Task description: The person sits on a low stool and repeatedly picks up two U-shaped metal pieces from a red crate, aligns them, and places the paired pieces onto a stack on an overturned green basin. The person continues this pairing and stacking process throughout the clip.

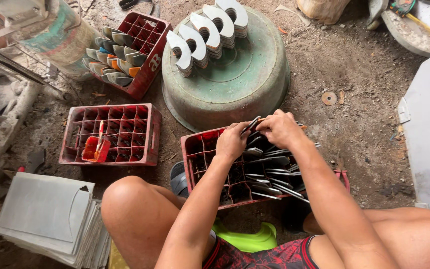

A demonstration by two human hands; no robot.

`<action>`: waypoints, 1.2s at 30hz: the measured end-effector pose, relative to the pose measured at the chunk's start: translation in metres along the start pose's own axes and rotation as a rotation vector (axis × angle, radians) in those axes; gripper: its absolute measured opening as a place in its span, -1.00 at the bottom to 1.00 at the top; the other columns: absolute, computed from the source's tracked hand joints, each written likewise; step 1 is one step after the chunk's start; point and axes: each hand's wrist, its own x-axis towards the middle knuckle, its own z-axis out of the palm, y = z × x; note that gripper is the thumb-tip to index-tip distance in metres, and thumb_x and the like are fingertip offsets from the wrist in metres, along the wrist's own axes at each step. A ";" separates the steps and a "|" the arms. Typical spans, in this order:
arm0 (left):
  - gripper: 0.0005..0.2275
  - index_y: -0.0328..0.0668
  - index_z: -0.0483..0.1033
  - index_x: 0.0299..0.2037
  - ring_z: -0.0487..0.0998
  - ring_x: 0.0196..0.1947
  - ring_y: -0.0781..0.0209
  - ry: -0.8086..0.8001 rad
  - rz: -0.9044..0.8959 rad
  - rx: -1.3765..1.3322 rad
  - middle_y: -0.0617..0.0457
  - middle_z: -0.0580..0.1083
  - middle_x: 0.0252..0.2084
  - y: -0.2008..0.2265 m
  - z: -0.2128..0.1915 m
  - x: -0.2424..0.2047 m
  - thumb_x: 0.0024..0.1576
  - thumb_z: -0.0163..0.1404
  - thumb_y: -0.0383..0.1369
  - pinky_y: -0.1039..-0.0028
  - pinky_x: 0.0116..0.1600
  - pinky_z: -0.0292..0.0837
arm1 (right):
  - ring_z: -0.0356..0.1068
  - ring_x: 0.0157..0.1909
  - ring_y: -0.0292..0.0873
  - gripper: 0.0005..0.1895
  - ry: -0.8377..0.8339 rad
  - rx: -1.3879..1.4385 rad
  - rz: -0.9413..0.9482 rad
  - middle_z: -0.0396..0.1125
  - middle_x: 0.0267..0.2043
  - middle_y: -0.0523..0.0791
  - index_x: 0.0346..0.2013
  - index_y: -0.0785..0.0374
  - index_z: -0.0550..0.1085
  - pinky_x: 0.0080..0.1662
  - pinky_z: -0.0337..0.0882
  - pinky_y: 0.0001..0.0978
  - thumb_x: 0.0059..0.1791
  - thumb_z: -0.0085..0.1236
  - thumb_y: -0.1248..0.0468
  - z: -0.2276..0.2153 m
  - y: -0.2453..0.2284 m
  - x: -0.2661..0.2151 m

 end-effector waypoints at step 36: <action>-0.78 -0.30 0.46 -0.07 0.53 -0.08 -0.25 -0.060 -0.026 -0.068 -0.24 0.53 -0.13 -0.012 0.009 0.034 0.15 0.10 -0.36 0.07 -0.05 0.43 | 0.47 -0.15 0.05 -0.86 0.177 0.116 0.056 0.51 -0.32 -0.06 -0.24 0.13 0.57 0.09 0.28 -0.03 -0.09 0.20 0.36 0.009 -0.003 -0.008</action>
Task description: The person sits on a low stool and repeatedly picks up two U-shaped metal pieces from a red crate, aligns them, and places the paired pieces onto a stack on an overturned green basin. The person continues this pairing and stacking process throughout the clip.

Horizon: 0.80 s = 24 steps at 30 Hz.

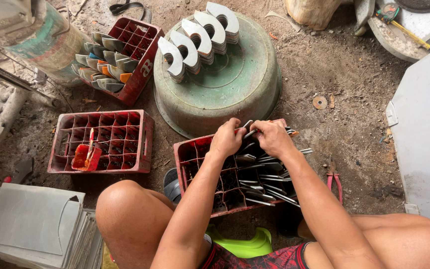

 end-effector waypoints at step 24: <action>-0.94 -0.23 0.43 -0.09 0.60 -0.27 -0.22 0.260 0.213 -0.193 -0.24 0.53 -0.25 0.073 -0.068 0.017 0.33 -0.07 -0.43 0.15 -0.19 0.49 | 0.36 -0.33 -0.31 -0.79 0.028 0.501 0.259 0.46 -0.30 -0.11 -0.14 0.25 0.59 -0.23 0.42 -0.45 -0.07 0.30 0.36 -0.009 0.004 0.017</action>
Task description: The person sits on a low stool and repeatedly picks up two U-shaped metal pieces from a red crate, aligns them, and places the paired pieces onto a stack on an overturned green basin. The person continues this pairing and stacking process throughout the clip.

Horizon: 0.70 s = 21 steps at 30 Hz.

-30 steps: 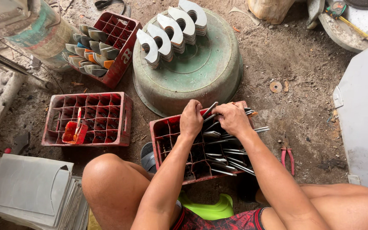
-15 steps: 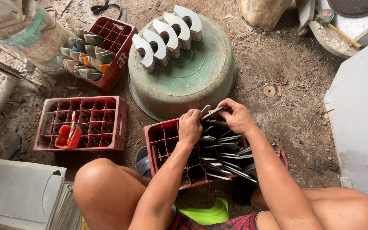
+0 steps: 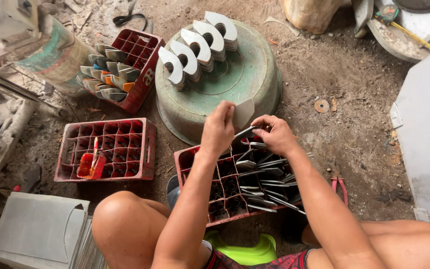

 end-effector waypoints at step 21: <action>-0.89 -0.27 0.32 -0.06 0.50 -0.24 -0.31 0.101 0.329 -0.035 -0.29 0.42 -0.15 0.005 -0.011 -0.017 0.44 -0.25 -0.43 0.12 -0.12 0.45 | 0.51 -0.25 -0.26 -0.74 -0.172 0.583 -0.030 0.44 -0.24 -0.11 0.01 0.38 0.51 -0.19 0.62 -0.37 0.04 0.19 0.36 -0.027 -0.063 0.001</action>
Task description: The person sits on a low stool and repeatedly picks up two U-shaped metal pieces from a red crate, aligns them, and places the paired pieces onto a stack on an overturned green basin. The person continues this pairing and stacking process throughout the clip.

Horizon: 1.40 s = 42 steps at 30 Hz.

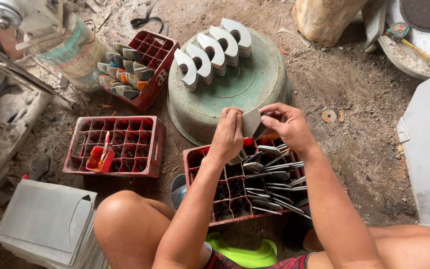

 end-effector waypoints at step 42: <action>-0.61 -0.39 0.38 0.22 0.67 -0.18 0.14 -0.466 -0.937 -0.891 -0.17 0.58 -0.02 0.110 -0.081 0.071 0.24 0.01 -0.30 0.35 -0.15 0.71 | 0.54 0.15 -0.08 -0.16 -0.170 -0.674 -0.730 0.47 0.15 0.00 0.22 0.22 0.42 0.11 0.54 -0.26 -0.30 0.59 0.15 0.048 -0.165 0.008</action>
